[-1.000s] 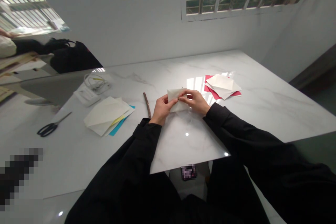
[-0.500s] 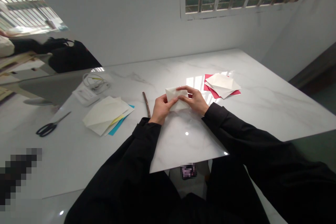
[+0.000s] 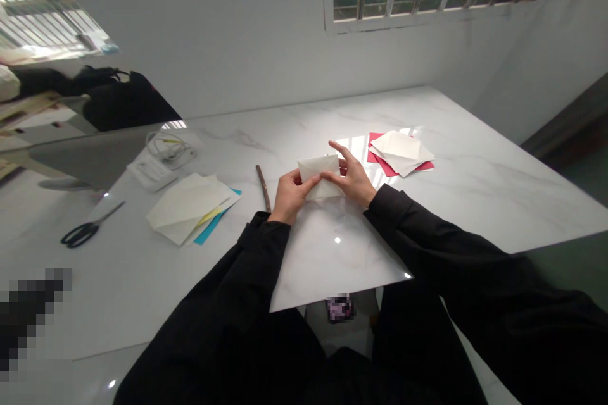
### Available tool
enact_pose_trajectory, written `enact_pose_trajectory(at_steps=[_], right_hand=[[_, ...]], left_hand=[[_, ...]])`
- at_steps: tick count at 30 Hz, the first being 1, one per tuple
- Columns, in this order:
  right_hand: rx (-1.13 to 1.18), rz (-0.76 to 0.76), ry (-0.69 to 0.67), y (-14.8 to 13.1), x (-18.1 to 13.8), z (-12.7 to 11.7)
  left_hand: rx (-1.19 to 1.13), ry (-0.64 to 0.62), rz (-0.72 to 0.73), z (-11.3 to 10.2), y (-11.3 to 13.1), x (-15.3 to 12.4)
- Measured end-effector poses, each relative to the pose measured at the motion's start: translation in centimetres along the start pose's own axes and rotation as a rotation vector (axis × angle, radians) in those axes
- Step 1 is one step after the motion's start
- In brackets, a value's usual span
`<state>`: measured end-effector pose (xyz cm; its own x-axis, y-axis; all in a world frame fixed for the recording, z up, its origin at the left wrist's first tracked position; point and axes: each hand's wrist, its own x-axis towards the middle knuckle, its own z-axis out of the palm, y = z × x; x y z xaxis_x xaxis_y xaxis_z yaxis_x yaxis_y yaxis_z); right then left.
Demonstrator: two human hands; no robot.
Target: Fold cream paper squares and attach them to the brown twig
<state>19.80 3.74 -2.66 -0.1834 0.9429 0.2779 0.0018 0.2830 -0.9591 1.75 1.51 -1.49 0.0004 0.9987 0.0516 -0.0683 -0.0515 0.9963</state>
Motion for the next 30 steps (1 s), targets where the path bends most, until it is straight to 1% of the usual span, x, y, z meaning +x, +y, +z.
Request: enact_pose_trajectory(at_steps=[3, 6, 10, 18, 24, 27, 30], right_hand=[[0.002, 0.009, -0.026, -0.1, 0.0, 0.0], [0.057, 0.016, -0.069, -0.2, 0.0, -0.1], [0.148, 0.086, -0.079, -0.1, 0.1, -0.2], [0.196, 0.143, -0.107, -1.0, -0.1, 0.0], [0.268, 0.194, -0.089, -0.2, 0.2, -0.1], [0.324, 0.239, -0.088, 0.2, 0.4, -0.2], [0.385, 0.291, -0.074, 0.3, 0.7, -0.3]], left_hand=[[0.023, 0.007, 0.000, -0.1, 0.0, 0.1], [0.038, 0.023, 0.007, -0.2, -0.1, 0.2], [0.021, 0.035, 0.008, -0.2, 0.0, 0.4], [-0.030, -0.027, 0.032, -0.2, 0.3, 0.2], [-0.078, -0.051, 0.026, -0.1, 0.7, 0.2], [-0.092, -0.032, 0.005, 0.0, 1.1, 0.3], [-0.062, 0.022, -0.020, -0.2, 1.5, 0.3]])
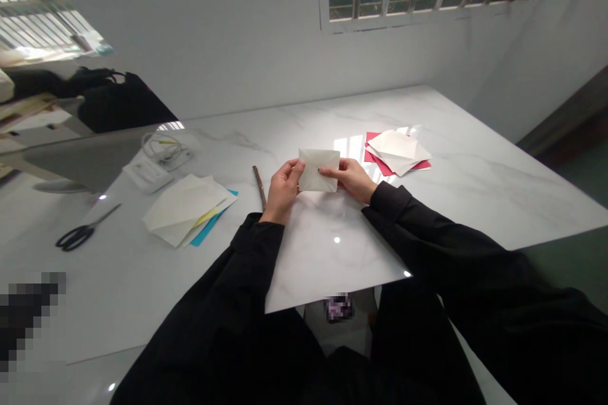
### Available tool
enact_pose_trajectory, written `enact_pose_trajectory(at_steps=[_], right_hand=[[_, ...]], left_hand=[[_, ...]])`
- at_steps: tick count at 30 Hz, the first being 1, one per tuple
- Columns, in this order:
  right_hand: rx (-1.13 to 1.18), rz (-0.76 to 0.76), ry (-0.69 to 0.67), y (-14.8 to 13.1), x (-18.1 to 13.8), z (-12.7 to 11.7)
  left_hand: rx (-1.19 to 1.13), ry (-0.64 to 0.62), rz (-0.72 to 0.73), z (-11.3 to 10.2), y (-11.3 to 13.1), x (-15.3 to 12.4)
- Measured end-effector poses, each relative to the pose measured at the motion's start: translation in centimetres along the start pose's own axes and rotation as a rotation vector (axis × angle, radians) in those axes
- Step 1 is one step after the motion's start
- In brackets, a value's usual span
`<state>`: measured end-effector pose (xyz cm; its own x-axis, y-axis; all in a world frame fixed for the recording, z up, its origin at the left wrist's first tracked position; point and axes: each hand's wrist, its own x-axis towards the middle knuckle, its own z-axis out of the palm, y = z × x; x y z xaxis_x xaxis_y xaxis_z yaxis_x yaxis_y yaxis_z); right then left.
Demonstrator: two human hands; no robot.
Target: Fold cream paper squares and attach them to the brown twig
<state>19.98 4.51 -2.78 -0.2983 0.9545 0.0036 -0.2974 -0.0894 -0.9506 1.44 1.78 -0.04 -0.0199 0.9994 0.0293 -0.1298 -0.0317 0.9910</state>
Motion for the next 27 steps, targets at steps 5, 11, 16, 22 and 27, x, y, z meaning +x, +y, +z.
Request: enact_pose_trajectory(at_steps=[5, 11, 16, 22, 27], right_hand=[[0.064, 0.031, -0.012, -0.4, 0.1, -0.3], [0.061, 0.038, -0.043, -0.6, 0.1, -0.6], [0.109, 0.050, -0.088, -0.7, 0.1, -0.7], [0.155, 0.077, -0.083, -0.6, 0.3, -1.0], [0.215, 0.098, -0.063, -0.8, 0.2, -1.1]], left_hand=[[0.041, 0.064, 0.002, -0.5, 0.4, 0.1], [0.031, 0.074, 0.006, -0.7, 0.5, 0.1], [0.017, 0.079, -0.003, -0.7, 0.6, 0.2], [0.023, 0.089, 0.040, -0.7, 1.3, -0.2], [0.240, 0.022, 0.153, -3.1, 4.3, 1.0]])
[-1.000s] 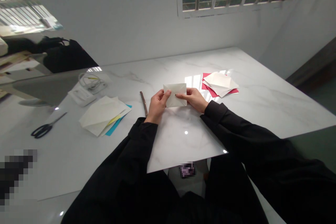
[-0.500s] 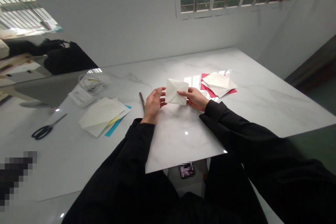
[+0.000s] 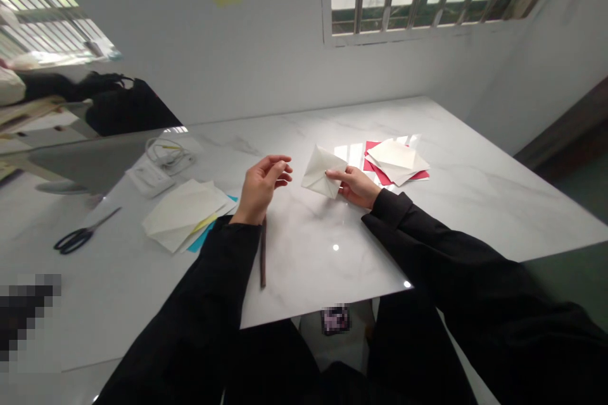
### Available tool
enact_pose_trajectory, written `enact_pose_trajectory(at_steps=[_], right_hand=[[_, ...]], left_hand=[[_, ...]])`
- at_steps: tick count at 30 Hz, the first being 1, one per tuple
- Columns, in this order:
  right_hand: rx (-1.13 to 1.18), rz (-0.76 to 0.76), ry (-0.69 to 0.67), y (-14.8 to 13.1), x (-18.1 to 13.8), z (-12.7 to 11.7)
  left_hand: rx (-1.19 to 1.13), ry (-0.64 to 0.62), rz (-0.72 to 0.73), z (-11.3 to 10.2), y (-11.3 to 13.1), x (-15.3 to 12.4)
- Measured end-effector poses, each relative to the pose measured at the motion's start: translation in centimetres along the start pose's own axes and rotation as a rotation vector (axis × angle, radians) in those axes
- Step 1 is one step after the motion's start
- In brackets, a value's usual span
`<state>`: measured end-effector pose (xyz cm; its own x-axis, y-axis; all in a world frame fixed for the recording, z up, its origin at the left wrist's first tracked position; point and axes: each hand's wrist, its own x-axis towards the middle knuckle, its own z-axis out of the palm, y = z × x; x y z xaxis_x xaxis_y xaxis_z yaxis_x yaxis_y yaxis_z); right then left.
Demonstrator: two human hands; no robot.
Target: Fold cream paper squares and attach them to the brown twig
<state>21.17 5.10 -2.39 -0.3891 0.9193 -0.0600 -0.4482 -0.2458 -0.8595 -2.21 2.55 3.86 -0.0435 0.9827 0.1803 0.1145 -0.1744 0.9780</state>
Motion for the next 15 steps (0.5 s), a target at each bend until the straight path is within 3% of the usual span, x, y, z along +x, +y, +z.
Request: enact_pose_trajectory(at_steps=[4, 8, 15], right_hand=[[0.010, 0.031, -0.002, -0.1, -0.2, 0.1], [0.028, 0.049, -0.014, -0.1, -0.3, 0.1], [0.069, 0.036, -0.039, 0.1, -0.4, 0.1]], left_hand=[[0.345, 0.100, 0.158, -4.2, 0.2, 2.8], [0.803, 0.227, 0.176, -7.3, -1.3, 4.4], [1.134, 0.030, 0.177, -8.9, -2.7, 4.0]])
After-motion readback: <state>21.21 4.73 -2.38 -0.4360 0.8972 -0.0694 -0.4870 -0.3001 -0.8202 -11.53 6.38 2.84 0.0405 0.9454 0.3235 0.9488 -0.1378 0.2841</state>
